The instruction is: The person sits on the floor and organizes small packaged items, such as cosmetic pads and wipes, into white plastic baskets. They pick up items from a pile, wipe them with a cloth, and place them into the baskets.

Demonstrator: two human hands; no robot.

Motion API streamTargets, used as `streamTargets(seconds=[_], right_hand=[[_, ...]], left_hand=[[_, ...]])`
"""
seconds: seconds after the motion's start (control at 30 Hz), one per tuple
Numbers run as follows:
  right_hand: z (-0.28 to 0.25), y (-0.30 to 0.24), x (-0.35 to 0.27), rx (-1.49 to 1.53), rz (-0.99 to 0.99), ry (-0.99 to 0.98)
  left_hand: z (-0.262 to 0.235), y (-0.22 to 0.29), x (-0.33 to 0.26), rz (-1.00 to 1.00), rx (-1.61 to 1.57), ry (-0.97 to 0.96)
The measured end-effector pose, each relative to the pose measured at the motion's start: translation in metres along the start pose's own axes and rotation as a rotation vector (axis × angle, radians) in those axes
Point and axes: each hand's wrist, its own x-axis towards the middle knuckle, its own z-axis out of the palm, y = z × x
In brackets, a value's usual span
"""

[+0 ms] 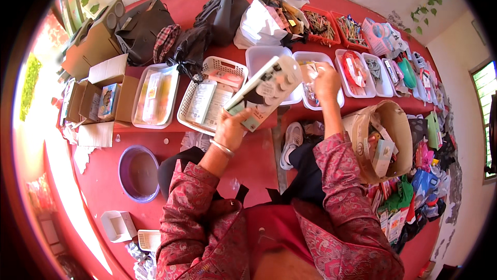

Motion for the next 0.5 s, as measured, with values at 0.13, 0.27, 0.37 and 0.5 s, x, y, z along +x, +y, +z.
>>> streamTargets(seconds=[0.13, 0.27, 0.37, 0.5], right_hand=[[-0.015, -0.007, -0.006, 1.261, 0.560, -0.236], [-0.006, -0.045, -0.033, 1.272, 0.506, -0.715], [0.009, -0.073, -0.047, 1.286, 0.278, -0.482], [0.018, -0.061, -0.036, 0.853, 0.028, -0.420]], left_hand=[[-0.016, -0.012, 0.017, -0.116, -0.671, 0.145], [-0.005, -0.017, 0.019, -0.145, -0.741, 0.136], [0.001, -0.022, 0.020, -0.124, -0.571, 0.091], [-0.006, -0.005, 0.015, 0.110, 0.182, 0.328]])
